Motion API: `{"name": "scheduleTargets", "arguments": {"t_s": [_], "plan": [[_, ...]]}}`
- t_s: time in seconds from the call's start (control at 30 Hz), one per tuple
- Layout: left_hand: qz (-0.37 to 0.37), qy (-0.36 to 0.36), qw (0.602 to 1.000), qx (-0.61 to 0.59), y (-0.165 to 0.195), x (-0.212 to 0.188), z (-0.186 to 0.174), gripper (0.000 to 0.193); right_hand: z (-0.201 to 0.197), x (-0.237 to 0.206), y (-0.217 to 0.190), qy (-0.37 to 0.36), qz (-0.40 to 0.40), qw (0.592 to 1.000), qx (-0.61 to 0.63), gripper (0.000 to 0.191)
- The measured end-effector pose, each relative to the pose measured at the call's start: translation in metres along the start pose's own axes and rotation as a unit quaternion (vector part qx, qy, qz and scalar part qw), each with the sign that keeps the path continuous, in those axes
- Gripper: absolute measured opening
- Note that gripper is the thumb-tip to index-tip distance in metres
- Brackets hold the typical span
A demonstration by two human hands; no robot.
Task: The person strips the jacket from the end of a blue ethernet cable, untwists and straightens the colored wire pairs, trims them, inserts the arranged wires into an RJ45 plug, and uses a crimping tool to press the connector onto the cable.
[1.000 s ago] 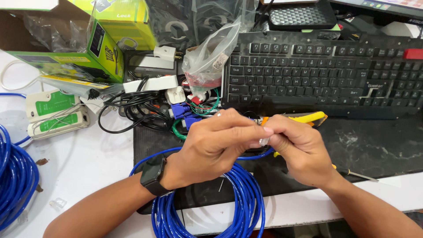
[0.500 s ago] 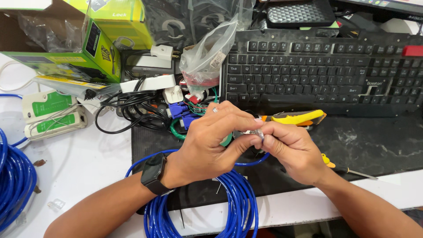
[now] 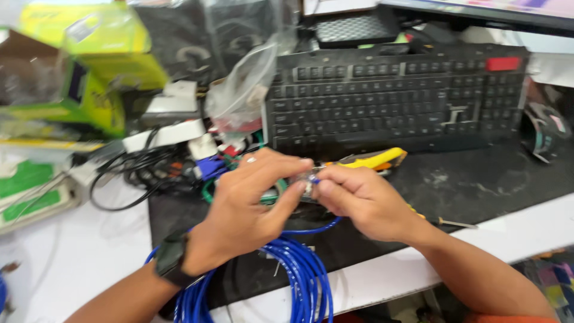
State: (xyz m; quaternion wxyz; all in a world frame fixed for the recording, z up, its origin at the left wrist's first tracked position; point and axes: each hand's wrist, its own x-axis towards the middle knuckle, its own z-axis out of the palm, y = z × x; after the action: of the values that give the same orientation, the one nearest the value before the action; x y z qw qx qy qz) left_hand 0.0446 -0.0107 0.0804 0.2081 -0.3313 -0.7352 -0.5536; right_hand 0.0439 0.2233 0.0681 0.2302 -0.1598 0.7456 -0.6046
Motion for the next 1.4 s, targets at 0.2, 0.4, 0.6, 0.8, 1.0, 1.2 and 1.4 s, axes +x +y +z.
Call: {"name": "scheduleTargets", "arguments": {"t_s": [0.2, 0.4, 0.6, 0.8, 1.0, 1.2, 1.4], "plan": [[-0.088, -0.164, 0.969, 0.161, 0.011, -0.001, -0.016, 0.012, 0.011, -0.006, -0.016, 0.033, -0.202, 0.930, -0.307, 0.015], [-0.077, -0.251, 0.926, 0.272, 0.021, -0.015, -0.009, 0.012, 0.014, -0.006, -0.010, 0.005, -0.196, 0.937, -0.290, 0.039], [-0.155, -0.300, 0.895, 0.293, 0.016, -0.020, -0.008, 0.013, 0.022, -0.005, -0.004, 0.033, -0.213, 0.925, -0.312, 0.034], [-0.052, -0.189, 0.964, 0.182, -0.003, -0.027, -0.003, 0.021, 0.005, -0.002, -0.011, -0.026, -0.140, 0.958, -0.248, 0.015], [-0.079, -0.100, 0.988, 0.091, -0.017, -0.036, 0.018, 0.016, 0.004, 0.002, -0.006, 0.025, -0.090, 0.967, -0.236, 0.012], [-0.080, -0.083, 0.991, 0.066, -0.022, -0.047, 0.023, 0.019, 0.016, 0.006, 0.006, 0.065, -0.111, 0.960, -0.247, 0.011], [-0.066, -0.106, 0.990, 0.072, -0.023, -0.049, 0.019, 0.020, 0.019, 0.007, 0.010, 0.057, -0.173, 0.950, -0.253, 0.005]]}}
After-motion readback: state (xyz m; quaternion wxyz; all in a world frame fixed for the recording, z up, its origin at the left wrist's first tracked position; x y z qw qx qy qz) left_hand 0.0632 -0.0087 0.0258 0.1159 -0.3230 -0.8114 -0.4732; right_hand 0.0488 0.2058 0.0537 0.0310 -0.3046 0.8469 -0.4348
